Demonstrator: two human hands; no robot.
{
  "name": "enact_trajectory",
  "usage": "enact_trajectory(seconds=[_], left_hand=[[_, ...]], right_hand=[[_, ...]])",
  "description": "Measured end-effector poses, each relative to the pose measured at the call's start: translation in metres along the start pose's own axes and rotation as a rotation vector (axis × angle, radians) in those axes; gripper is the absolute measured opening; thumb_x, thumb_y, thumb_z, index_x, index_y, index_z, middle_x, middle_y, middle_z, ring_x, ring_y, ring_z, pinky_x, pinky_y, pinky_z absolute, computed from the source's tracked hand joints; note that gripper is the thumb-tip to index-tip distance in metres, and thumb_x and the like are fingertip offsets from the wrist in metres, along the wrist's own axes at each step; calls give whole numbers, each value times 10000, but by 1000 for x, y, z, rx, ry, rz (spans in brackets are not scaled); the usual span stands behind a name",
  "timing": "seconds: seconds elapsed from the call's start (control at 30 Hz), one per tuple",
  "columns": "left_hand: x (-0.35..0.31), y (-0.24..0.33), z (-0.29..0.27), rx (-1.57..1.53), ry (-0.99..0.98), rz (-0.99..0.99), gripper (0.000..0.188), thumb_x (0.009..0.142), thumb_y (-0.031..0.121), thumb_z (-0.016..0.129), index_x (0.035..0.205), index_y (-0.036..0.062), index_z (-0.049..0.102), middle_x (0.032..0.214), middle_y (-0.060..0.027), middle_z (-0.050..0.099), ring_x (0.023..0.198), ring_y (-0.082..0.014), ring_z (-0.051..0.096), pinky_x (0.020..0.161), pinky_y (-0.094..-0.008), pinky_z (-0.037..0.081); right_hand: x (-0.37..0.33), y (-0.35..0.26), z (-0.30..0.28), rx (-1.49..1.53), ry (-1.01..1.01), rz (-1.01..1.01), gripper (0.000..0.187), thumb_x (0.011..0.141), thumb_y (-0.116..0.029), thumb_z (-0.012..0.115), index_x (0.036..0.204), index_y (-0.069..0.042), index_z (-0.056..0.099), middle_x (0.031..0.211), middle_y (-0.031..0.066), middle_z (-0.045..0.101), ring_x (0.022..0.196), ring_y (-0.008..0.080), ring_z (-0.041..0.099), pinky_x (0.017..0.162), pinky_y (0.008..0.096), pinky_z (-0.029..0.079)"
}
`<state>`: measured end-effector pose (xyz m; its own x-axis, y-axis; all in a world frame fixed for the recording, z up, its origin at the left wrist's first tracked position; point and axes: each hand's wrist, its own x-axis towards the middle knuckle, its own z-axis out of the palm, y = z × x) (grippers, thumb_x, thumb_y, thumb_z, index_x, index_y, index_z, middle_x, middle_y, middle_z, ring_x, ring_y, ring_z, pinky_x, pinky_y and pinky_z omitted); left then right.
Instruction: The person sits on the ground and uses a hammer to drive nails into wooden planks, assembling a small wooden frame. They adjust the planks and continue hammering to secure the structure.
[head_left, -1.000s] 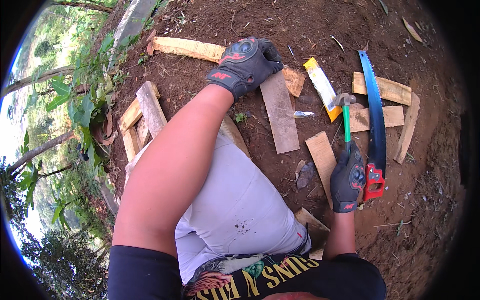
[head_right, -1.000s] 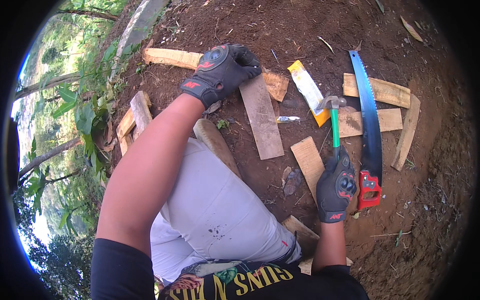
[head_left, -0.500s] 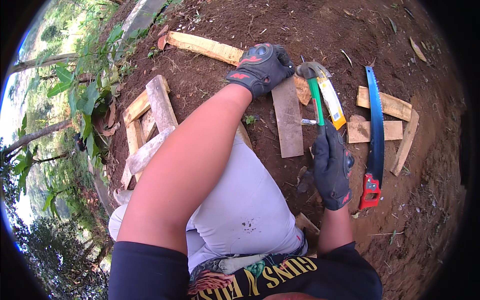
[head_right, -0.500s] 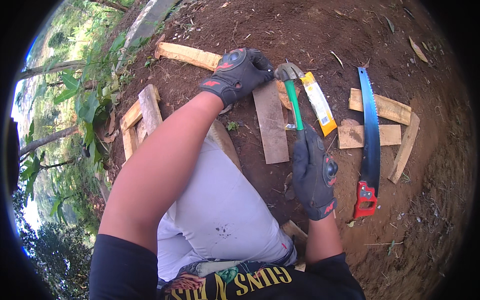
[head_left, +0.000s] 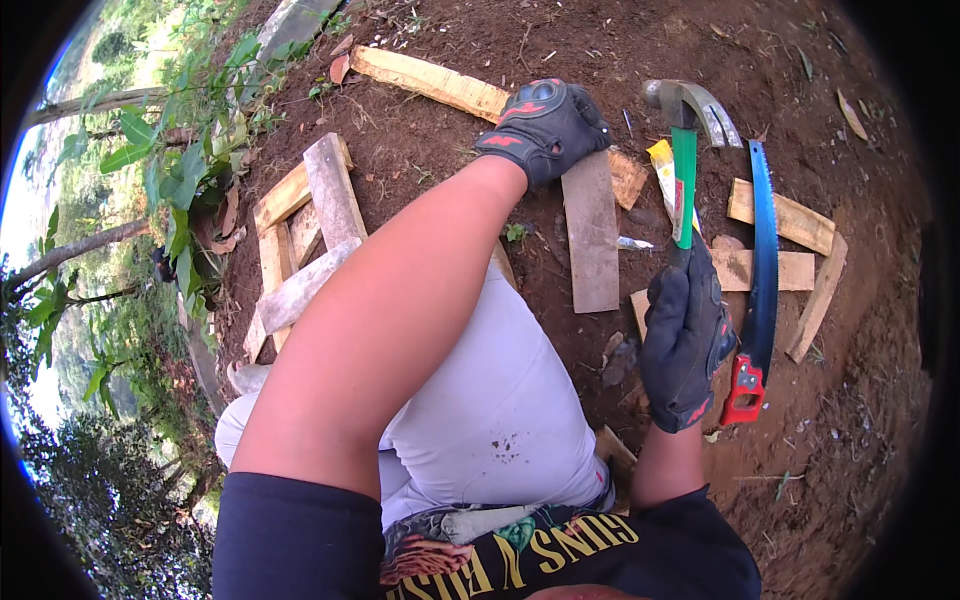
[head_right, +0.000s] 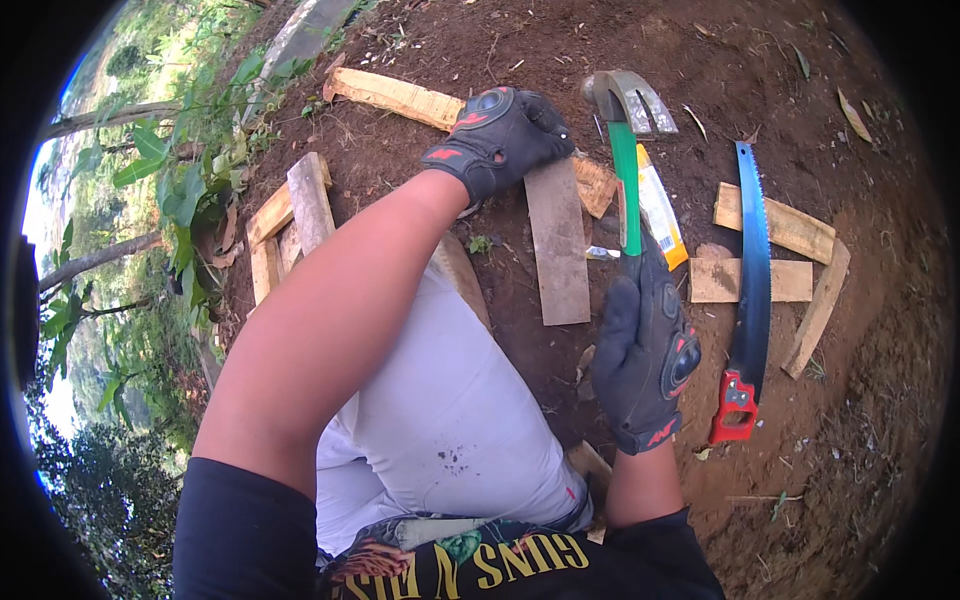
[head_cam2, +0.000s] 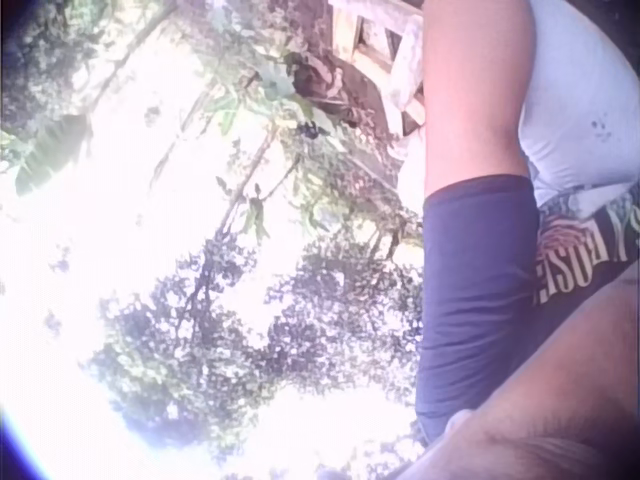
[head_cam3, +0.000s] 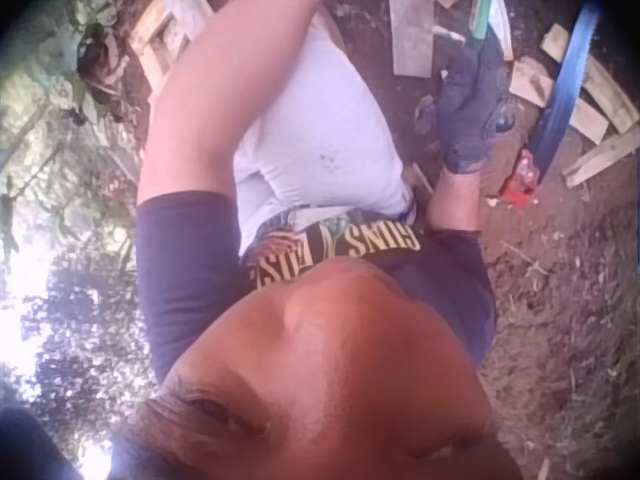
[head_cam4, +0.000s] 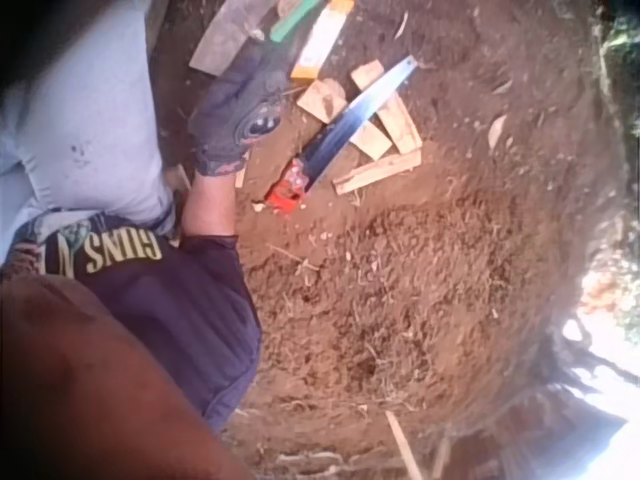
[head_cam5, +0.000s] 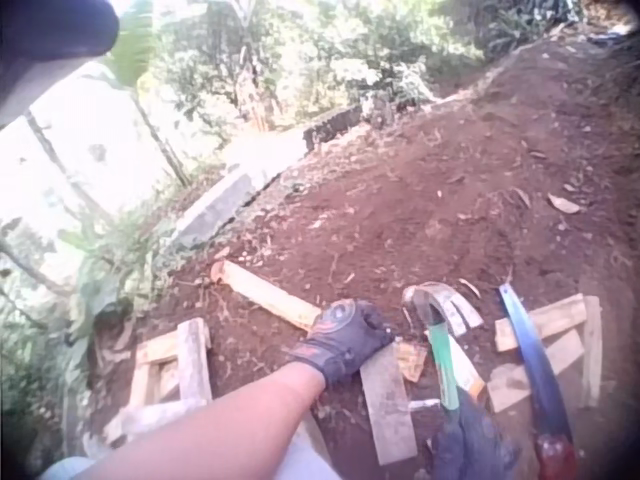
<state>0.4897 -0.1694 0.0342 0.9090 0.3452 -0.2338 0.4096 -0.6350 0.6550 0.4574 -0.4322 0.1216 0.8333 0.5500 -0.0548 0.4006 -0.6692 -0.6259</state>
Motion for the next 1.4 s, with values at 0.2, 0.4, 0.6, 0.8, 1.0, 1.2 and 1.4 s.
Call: enact_trajectory(seconds=[0.2,0.4,0.6,0.8,1.0,1.2,1.4], left_hand=[[0,9,-1,43,-23,-49,281,847,347,793,1011,120,812,993,-126,801,951,-282,772,882,-406,598],[-1,-4,4,-46,-13,12,289,868,374,767,1010,127,812,1013,-132,798,966,-306,767,904,-415,597],[-3,6,-2,14,-32,-17,299,898,409,728,1019,153,825,1048,-133,796,1001,-334,760,939,-440,594],[-1,-4,3,-50,-29,18,349,868,412,781,1008,93,789,979,-137,792,942,-304,765,883,-411,592],[-5,5,-4,-11,-54,-41,391,870,429,790,1064,89,787,1011,-123,792,963,-307,761,910,-408,592],[-28,-6,-12,326,-130,-338,612,887,594,728,1175,57,779,1198,-182,765,1137,-367,724,1017,-421,549],[-50,26,-7,125,-540,-348,840,902,757,574,1336,55,727,1339,-243,702,1263,-388,669,1066,-437,521]], right_hand=[[4,13,23,-66,-117,-21,372,1095,-155,509,1411,13,611,1293,249,694,1138,448,697,962,490,561],[-6,7,13,3,61,-89,395,1137,-201,474,1437,23,599,871,83,630,762,164,613,682,340,512],[6,12,22,-49,-87,-15,397,1109,-186,484,1421,28,602,1318,276,681,1192,444,684,1002,491,549],[-8,13,21,-2,45,-92,374,1107,-200,492,1373,23,632,1235,265,707,1117,439,702,966,498,557],[-5,14,22,49,-15,18,362,1114,-196,485,1369,17,628,1045,248,706,918,390,708,827,470,563],[-19,19,21,-87,67,-26,445,1054,-336,630,1323,17,607,914,188,676,826,357,680,752,467,538],[-24,15,42,88,-186,442,492,967,-405,727,1221,-1,607,1051,224,662,920,392,682,801,507,514]])
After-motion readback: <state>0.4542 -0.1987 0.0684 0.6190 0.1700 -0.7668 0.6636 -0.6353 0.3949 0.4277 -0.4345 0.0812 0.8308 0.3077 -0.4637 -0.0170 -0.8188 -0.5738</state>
